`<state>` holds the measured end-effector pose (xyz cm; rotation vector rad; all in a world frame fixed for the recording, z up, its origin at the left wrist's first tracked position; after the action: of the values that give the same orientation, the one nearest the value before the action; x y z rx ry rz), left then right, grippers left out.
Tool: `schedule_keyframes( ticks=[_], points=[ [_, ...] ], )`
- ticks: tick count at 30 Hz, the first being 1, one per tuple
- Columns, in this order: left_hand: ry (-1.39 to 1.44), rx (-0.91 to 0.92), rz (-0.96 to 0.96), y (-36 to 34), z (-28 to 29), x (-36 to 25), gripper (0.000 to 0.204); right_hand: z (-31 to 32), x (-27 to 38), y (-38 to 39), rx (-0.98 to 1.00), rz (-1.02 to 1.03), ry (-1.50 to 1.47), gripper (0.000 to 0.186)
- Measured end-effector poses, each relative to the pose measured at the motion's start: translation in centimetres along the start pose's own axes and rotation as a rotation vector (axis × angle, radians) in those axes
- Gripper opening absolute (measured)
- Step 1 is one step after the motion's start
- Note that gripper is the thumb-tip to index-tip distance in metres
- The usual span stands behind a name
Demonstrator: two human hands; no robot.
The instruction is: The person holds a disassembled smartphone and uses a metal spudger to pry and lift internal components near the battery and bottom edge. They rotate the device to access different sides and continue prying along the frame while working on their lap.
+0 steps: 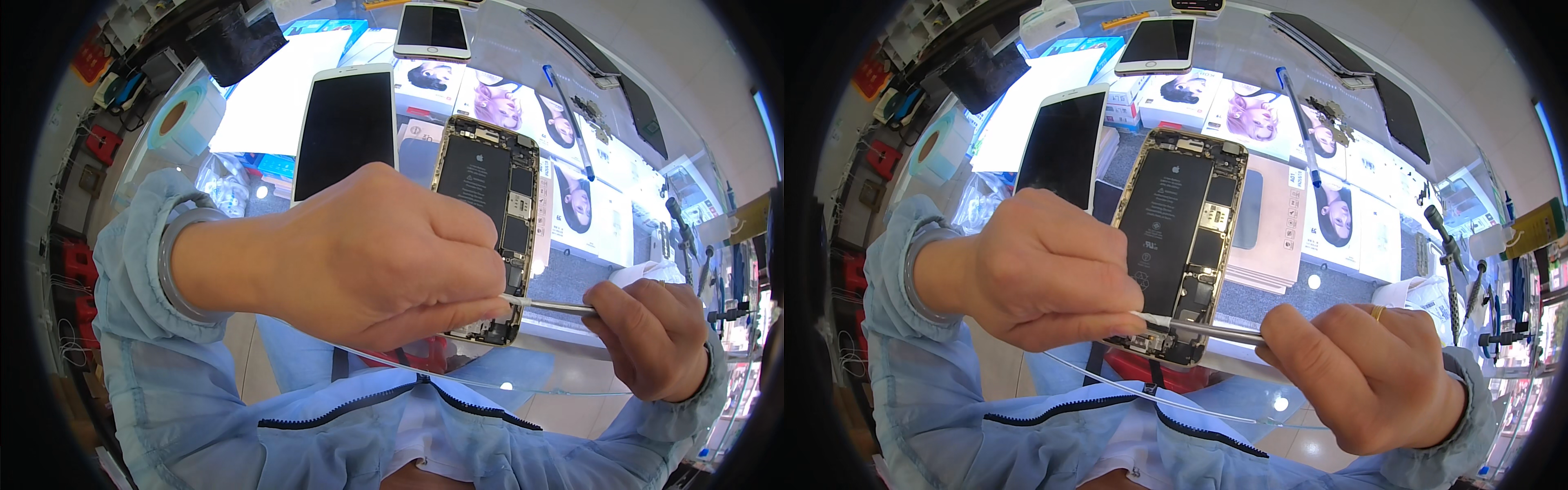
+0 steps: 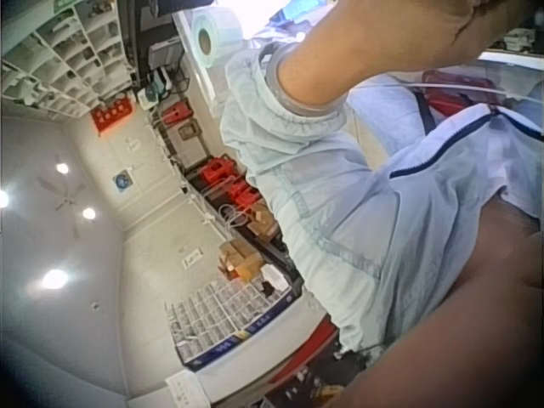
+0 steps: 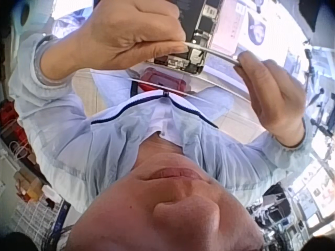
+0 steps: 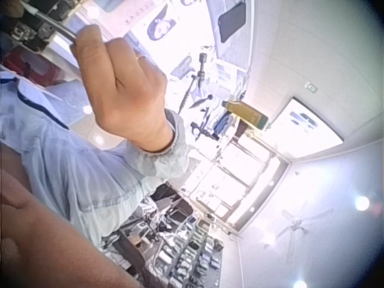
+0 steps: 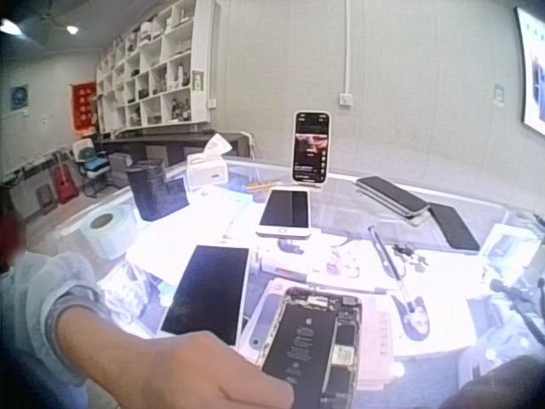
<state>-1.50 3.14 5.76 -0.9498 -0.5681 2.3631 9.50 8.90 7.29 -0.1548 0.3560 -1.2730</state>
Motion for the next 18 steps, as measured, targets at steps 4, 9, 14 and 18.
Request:
schedule_keyframes(
  ticks=[4, 9, 14, 18],
  points=[
    [-0.023, 0.006, 0.002, 0.0, 0.0, -0.1, 0.011, -0.1, -0.5, -0.1, 0.046, -0.050, -0.113, 0.029],
    [-0.063, -0.005, -0.017, -0.1, -0.1, -0.1, 0.010, -0.6, -1.8, 0.1, 0.047, -0.172, -0.360, 0.026],
    [-0.135, -0.009, 0.009, 0.0, 0.1, 0.3, 0.023, -0.2, -1.7, -0.2, 0.000, -0.144, -0.244, 0.024],
    [0.025, -0.049, 0.103, -0.3, 0.7, 1.3, 0.045, 0.3, -0.8, -0.3, -0.025, -0.079, -0.071, 0.024]
  ],
)
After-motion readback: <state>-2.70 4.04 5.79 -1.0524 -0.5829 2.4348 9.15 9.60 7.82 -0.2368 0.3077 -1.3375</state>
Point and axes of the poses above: each hand's wrist, its own y-axis away from the middle knuckle, its own z-axis out of the back of the hand, x = y × z, the point moved 9 cm from there along -y, towards the middle knuckle, and after that the axes turned 4 degrees about y, right-handed, at the moved point
